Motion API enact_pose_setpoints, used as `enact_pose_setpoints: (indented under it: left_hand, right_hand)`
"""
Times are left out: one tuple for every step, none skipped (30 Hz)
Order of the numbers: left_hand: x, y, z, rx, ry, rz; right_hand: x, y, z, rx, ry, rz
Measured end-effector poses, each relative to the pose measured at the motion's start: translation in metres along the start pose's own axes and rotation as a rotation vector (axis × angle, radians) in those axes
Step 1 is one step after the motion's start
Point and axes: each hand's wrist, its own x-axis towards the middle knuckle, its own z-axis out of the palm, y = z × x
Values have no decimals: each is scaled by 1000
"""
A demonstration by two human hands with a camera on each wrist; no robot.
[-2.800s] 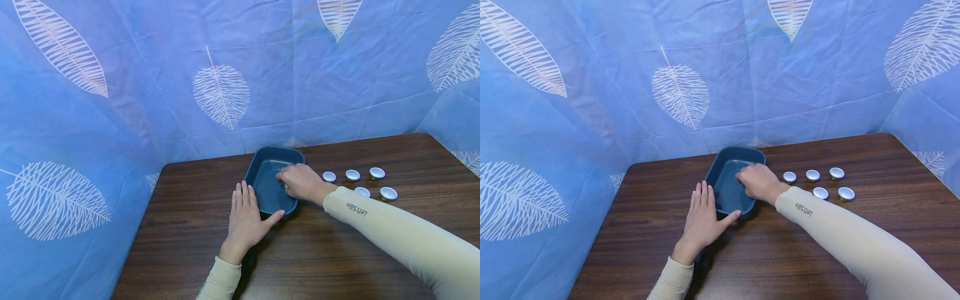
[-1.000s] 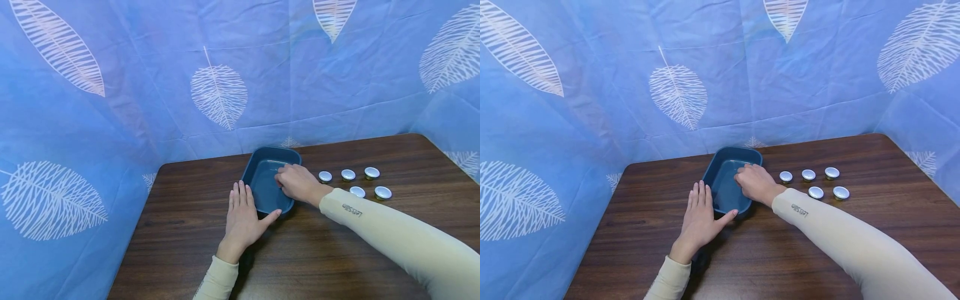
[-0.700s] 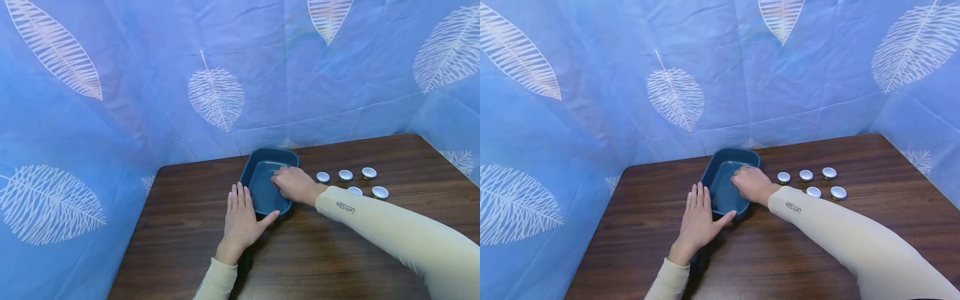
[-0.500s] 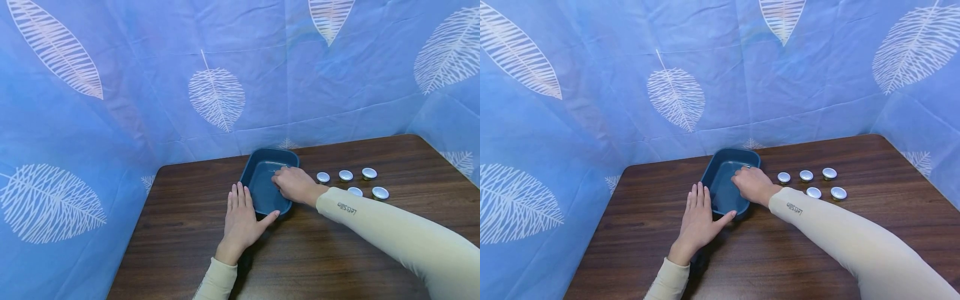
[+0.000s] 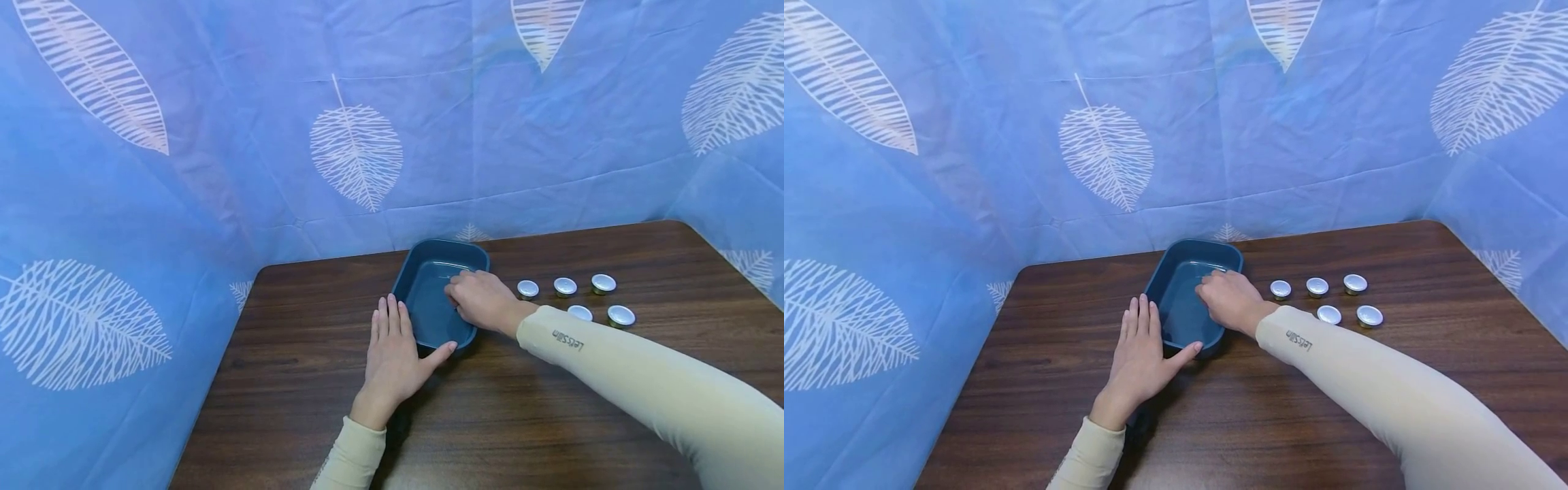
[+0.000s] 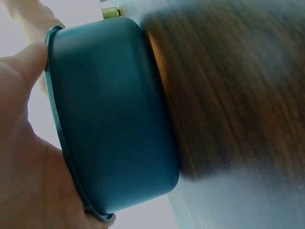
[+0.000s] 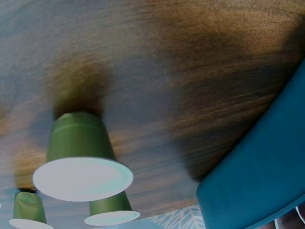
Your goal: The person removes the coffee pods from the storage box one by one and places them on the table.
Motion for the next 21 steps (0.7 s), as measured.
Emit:
enact_pose_setpoints:
  left_hand:
    - [0,0,0,0,-3,-1]
    - [0,0,0,1,-4,-1]
    - [0,0,0,4,-3,0]
    - [0,0,1,5,-3,1]
    - [0,0,1,7,-2,1]
    - [0,-1,1,8,-1,1]
    - [0,0,1,10,0,1]
    - [0,-1,0,11,2,1]
    - [0,-1,0,10,4,2]
    - [0,-1,0,8,5,2]
    - [0,-1,0,6,5,2]
    - [0,-1,0,4,6,2]
    - [0,-1,0,1,6,2]
    - [-1,-1,-1,-2,5,1]
    - [-1,-1,-1,-5,4,1]
    - [-1,-1,-1,-7,7,3]
    - [-1,-1,-1,-9,10,5]
    - [-1,-1,-1,-9,9,5]
    - [-1,-1,-1,-8,9,5]
    - [-1,-1,-1,-9,14,8]
    - [-1,-1,-1,-7,16,9]
  right_hand:
    - [0,0,0,-1,-1,-2]
    - [1,0,0,-2,-4,-4]
    - [1,0,0,-3,-7,-6]
    - [1,0,-1,-4,-11,-6]
    - [1,-1,-2,-5,-16,-6]
    - [1,-1,-2,-5,-19,-9]
    - [1,-1,-3,-6,-21,-11]
    - [2,-2,-3,-6,-22,-13]
    - [2,-2,-3,-6,-23,-12]
    - [2,-2,-3,-7,-23,-11]
    - [2,-2,-3,-6,-23,-10]
    - [2,-2,-3,-5,-22,-10]
    - [2,-2,-2,-4,-21,-8]
    - [2,-2,-2,-4,-19,-9]
    - [2,-2,-2,0,-18,-8]
    - [2,-2,-2,2,-14,-9]
    - [2,-2,-2,4,-9,-10]
    - [2,-2,-1,5,-6,-10]
    - [1,-2,-1,6,-3,-8]
    - [1,-2,-1,5,0,-8]
    - [1,-1,0,5,2,-5]
